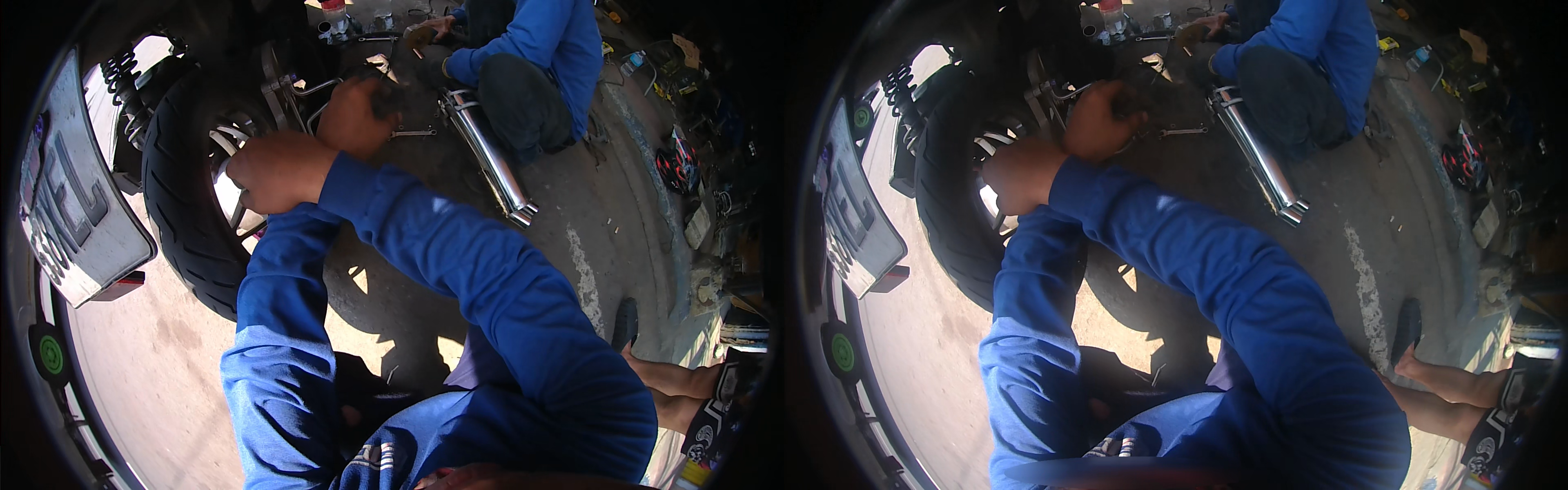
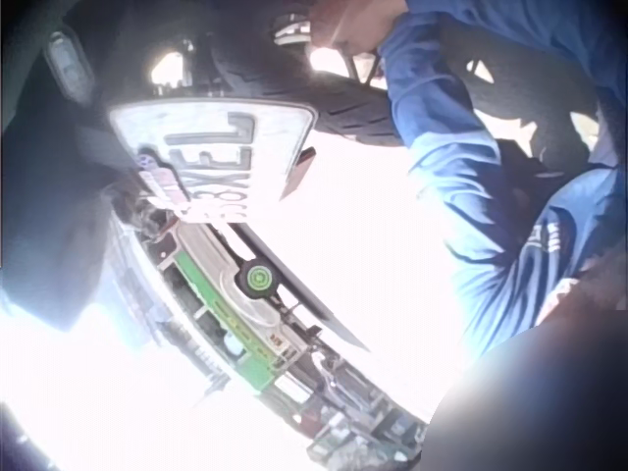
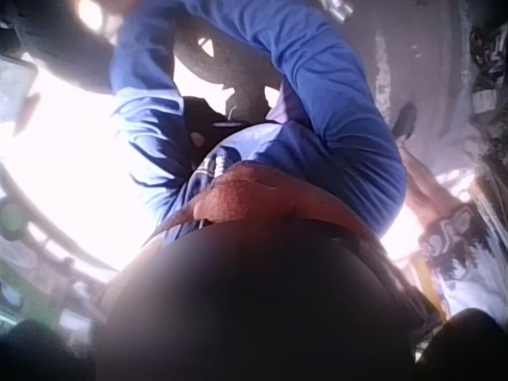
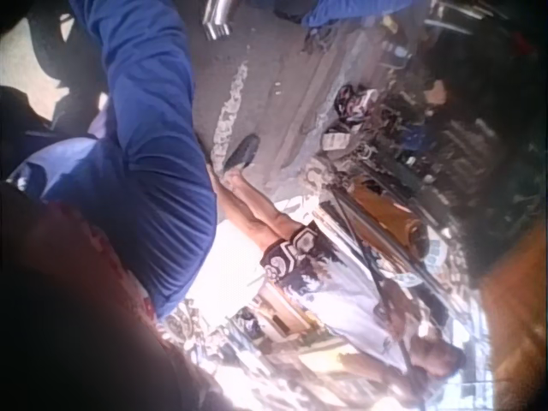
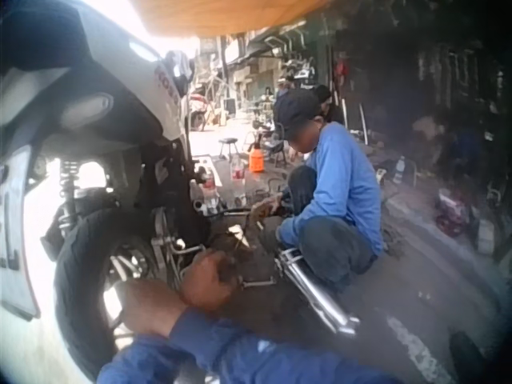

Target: The person repeatedly positions a chrome motorcycle exhaust pipe against the rear of a white motorcycle, aligning it with the mounting points. They handle a yellow heat wrap and a metal clamp, preparing to secure the exhaust. The person does not complete the installation within the clip.

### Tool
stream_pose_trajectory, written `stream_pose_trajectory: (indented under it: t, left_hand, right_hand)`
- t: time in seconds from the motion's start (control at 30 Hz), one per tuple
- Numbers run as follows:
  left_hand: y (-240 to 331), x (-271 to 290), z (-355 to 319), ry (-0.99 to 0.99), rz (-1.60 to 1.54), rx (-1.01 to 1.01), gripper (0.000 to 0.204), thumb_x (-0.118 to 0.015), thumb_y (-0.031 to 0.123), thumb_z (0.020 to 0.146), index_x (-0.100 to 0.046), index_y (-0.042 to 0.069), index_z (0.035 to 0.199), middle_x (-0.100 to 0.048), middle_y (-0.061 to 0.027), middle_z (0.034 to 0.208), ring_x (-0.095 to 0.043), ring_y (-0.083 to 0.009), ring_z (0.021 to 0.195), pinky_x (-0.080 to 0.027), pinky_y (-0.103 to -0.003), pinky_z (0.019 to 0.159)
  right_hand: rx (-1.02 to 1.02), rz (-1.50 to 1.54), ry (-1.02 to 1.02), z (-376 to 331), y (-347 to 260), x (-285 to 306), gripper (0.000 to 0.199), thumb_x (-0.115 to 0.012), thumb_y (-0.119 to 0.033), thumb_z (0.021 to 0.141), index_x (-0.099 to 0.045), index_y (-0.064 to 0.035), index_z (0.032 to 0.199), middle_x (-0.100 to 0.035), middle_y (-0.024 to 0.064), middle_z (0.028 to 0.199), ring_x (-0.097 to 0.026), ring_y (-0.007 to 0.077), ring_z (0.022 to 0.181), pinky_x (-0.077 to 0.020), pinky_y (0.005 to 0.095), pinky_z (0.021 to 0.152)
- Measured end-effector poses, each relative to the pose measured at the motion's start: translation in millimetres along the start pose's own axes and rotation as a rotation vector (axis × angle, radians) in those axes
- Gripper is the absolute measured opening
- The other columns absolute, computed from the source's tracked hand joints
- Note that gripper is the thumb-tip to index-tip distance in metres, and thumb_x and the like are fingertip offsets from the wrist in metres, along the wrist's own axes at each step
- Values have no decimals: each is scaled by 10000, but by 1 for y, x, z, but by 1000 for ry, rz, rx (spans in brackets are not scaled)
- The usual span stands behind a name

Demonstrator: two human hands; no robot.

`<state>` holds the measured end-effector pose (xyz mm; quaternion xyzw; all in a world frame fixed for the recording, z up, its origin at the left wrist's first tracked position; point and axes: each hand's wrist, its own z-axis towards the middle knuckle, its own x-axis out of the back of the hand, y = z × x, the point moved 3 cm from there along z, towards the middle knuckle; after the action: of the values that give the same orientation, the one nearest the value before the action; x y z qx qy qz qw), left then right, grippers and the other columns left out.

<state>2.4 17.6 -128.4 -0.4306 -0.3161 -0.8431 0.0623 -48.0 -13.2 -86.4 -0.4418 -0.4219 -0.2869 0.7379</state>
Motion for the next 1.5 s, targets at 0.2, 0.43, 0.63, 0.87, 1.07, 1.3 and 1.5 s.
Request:
stream_pose_trajectory:
  t: [0.2,0.43,0.63,0.87,1.07,1.3,1.5]
  left_hand:
    - [1,0,1,-7,2,16,428,-826,252,770,-705,23,1110,-673,-212,1104,-665,-386,1049,-531,-451,918]
    - [1,1,1,-15,10,19,443,-825,256,774,-703,26,1133,-672,-213,1119,-662,-382,1077,-525,-452,935]
    - [1,1,2,-31,2,13,446,-822,260,778,-700,30,1141,-672,-207,1116,-662,-379,1078,-526,-448,942]
    - [-1,1,1,-23,13,3,447,-820,257,778,-699,23,1139,-671,-203,1112,-665,-377,1068,-531,-443,933]
    - [-1,0,3,-39,19,6,449,-824,250,775,-699,23,1142,-675,-204,1119,-670,-375,1063,-534,-442,930]
    - [-2,0,3,-73,-24,7,455,-830,252,789,-704,34,1168,-689,-187,1120,-680,-345,1083,-536,-421,945]
    - [-1,2,6,-34,-30,-41,446,-824,269,776,-708,50,1147,-691,-199,1092,-674,-371,1061,-540,-449,937]
  right_hand:
    - [-1,-16,-19,1,1,-1,252,-695,-209,739,-780,-71,932,-748,152,907,-735,347,855,-576,466,757]
    - [-11,-10,-31,2,0,-1,253,-688,-201,741,-779,-60,930,-748,153,907,-736,347,855,-576,467,753]
    - [-3,-21,-28,1,1,-1,265,-681,-197,736,-780,-63,942,-748,157,910,-737,346,858,-578,466,756]
    - [-19,-37,-47,3,0,-2,272,-677,-201,726,-781,-69,940,-748,159,924,-737,345,864,-580,463,760]
    - [-12,-34,-60,2,0,-1,303,-663,-210,742,-776,-71,986,-747,160,949,-737,342,877,-579,467,757]
    - [-23,-28,-65,-2,-5,6,302,-645,-196,759,-768,-59,999,-743,171,942,-733,351,890,-577,478,762]
    - [80,-85,30,0,-8,8,326,-641,-188,765,-763,-91,1052,-750,136,963,-734,334,930,-582,469,781]
